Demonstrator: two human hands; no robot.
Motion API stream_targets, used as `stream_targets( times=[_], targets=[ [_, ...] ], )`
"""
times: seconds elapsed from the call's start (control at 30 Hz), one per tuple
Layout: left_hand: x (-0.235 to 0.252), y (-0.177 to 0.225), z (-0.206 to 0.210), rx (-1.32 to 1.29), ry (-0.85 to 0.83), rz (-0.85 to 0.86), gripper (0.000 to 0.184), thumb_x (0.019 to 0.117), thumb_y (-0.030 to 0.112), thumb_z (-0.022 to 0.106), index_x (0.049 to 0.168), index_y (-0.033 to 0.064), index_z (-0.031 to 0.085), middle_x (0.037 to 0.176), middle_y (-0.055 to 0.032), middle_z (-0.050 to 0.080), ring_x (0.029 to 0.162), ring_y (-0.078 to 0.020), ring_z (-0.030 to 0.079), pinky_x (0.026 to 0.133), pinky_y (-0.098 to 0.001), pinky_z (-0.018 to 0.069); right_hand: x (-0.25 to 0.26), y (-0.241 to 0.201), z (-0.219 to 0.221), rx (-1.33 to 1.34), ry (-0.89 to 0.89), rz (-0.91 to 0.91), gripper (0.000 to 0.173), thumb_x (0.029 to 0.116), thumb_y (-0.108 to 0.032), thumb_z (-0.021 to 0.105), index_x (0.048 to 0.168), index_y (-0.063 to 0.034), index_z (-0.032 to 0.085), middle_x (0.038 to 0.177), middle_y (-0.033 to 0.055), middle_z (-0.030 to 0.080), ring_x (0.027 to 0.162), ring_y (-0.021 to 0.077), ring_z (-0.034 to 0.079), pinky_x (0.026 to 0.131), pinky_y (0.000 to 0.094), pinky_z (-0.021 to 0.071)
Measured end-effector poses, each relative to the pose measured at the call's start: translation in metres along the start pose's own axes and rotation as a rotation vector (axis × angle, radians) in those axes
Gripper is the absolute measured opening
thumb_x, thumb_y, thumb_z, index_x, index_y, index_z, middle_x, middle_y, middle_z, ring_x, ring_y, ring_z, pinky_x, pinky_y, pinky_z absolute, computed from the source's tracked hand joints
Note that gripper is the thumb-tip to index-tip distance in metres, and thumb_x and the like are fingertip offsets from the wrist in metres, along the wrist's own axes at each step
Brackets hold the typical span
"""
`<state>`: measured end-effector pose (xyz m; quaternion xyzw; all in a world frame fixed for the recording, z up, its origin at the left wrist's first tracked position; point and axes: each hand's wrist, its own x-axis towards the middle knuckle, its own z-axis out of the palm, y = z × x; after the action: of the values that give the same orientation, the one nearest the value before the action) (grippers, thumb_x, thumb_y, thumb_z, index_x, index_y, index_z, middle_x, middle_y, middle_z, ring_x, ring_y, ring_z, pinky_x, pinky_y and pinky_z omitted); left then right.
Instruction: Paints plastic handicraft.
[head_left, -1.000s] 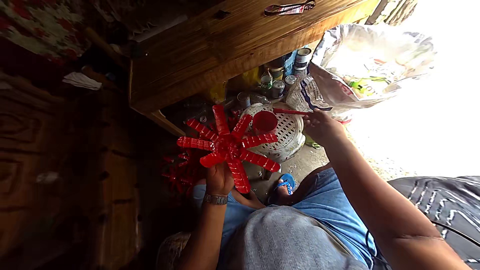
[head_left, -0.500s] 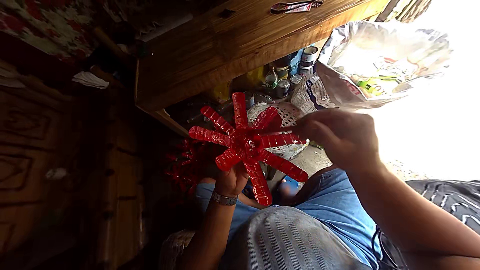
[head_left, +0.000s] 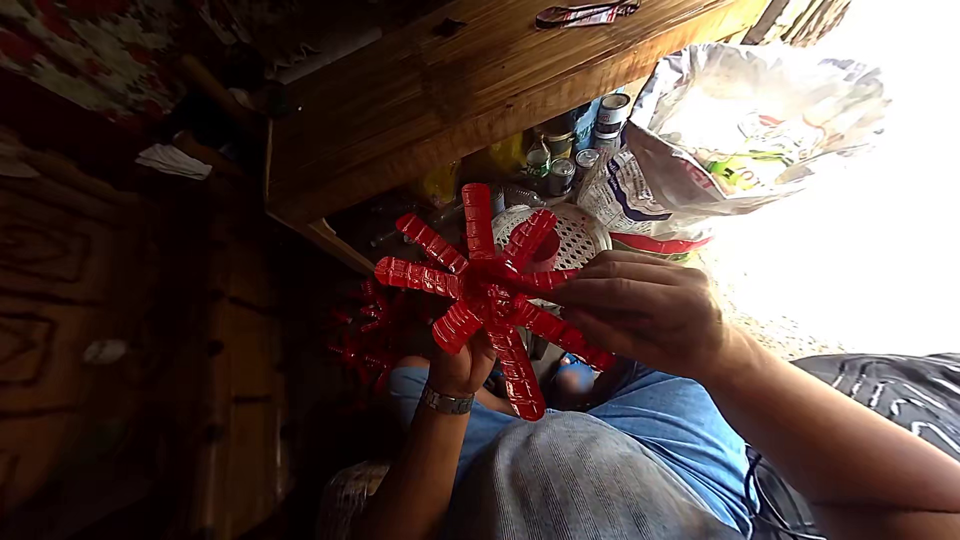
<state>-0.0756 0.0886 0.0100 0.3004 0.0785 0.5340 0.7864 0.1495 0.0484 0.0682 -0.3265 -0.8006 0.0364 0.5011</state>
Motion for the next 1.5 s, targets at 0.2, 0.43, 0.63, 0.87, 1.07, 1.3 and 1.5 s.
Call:
stream_targets(
  times=[0.2, 0.43, 0.63, 0.87, 1.07, 1.3, 1.5],
  targets=[
    [-0.001, -0.001, -0.004, -0.011, 0.018, 0.004, 0.014, 0.0965, 0.022, 0.065, 0.102, 0.0164, 0.077, 0.101, -0.002, 0.077, 0.097, -0.0088, 0.073, 0.089, -0.0245, 0.0584, 0.001, -0.003, -0.004, -0.003, -0.005, -0.001, 0.015, 0.0962, -0.01, 0.066, 0.101, -0.0028, 0.078, 0.09, 0.0051, 0.074, 0.085, 0.0066, 0.066, 0.079, 0.0193, 0.0544],
    [-0.002, 0.001, -0.001, 0.002, -0.012, 0.012, 0.019, 0.0996, 0.022, 0.06, 0.103, 0.0188, 0.078, 0.102, 0.0007, 0.077, 0.099, -0.0067, 0.072, 0.091, -0.0233, 0.0573, 0.002, -0.004, -0.006, 0.038, -0.021, 0.028, 0.015, 0.0968, -0.011, 0.065, 0.099, -0.0026, 0.078, 0.087, 0.0034, 0.072, 0.081, 0.003, 0.063, 0.073, 0.0161, 0.0526],
    [-0.005, -0.002, -0.006, 0.138, 0.126, 0.057, 0.023, 0.1015, 0.018, 0.055, 0.093, 0.0221, 0.076, 0.094, 0.0031, 0.077, 0.093, -0.0057, 0.072, 0.088, -0.0258, 0.0583, 0.006, -0.003, -0.007, 0.035, -0.04, 0.005, 0.016, 0.0957, -0.01, 0.066, 0.103, -0.0027, 0.078, 0.091, 0.0046, 0.074, 0.085, 0.0061, 0.065, 0.077, 0.0192, 0.0538],
    [-0.007, -0.003, -0.012, 0.132, 0.15, 0.034, 0.016, 0.0973, 0.02, 0.062, 0.092, 0.0218, 0.077, 0.094, 0.0016, 0.077, 0.094, -0.0078, 0.072, 0.089, -0.0279, 0.0585, 0.007, -0.006, -0.008, 0.027, -0.08, -0.029, 0.015, 0.0958, -0.01, 0.066, 0.101, -0.0031, 0.078, 0.092, 0.0046, 0.074, 0.088, 0.0071, 0.066, 0.08, 0.0201, 0.0545],
    [-0.003, -0.007, -0.025, 0.155, 0.25, 0.02, 0.018, 0.1012, 0.025, 0.055, 0.096, 0.0155, 0.069, 0.094, -0.0018, 0.075, 0.092, -0.0115, 0.072, 0.083, -0.0315, 0.0596, 0.005, -0.005, -0.006, 0.031, -0.133, -0.023, 0.016, 0.0961, -0.009, 0.065, 0.102, -0.0029, 0.078, 0.088, 0.0047, 0.073, 0.082, 0.0061, 0.064, 0.074, 0.0181, 0.0518],
    [-0.005, -0.004, -0.013, 0.194, 0.203, 0.042, 0.027, 0.1042, 0.017, 0.048, 0.091, 0.0225, 0.071, 0.091, 0.0044, 0.075, 0.092, -0.0051, 0.071, 0.087, -0.0263, 0.0579, 0.01, -0.002, -0.01, 0.034, -0.129, -0.035, 0.015, 0.0947, -0.01, 0.066, 0.1, -0.0039, 0.079, 0.089, 0.0034, 0.073, 0.085, 0.0059, 0.065, 0.076, 0.0184, 0.0532],
    [-0.006, -0.004, -0.007, 0.272, 0.253, 0.055, 0.042, 0.1039, 0.005, 0.033, 0.087, 0.0213, 0.068, 0.086, 0.006, 0.074, 0.086, -0.0028, 0.071, 0.083, -0.0234, 0.0586, 0.014, -0.005, -0.013, 0.032, -0.082, -0.012, 0.014, 0.0935, -0.009, 0.065, 0.096, -0.0027, 0.077, 0.083, 0.002, 0.071, 0.079, 0.0024, 0.062, 0.071, 0.016, 0.0516]
  ],
)
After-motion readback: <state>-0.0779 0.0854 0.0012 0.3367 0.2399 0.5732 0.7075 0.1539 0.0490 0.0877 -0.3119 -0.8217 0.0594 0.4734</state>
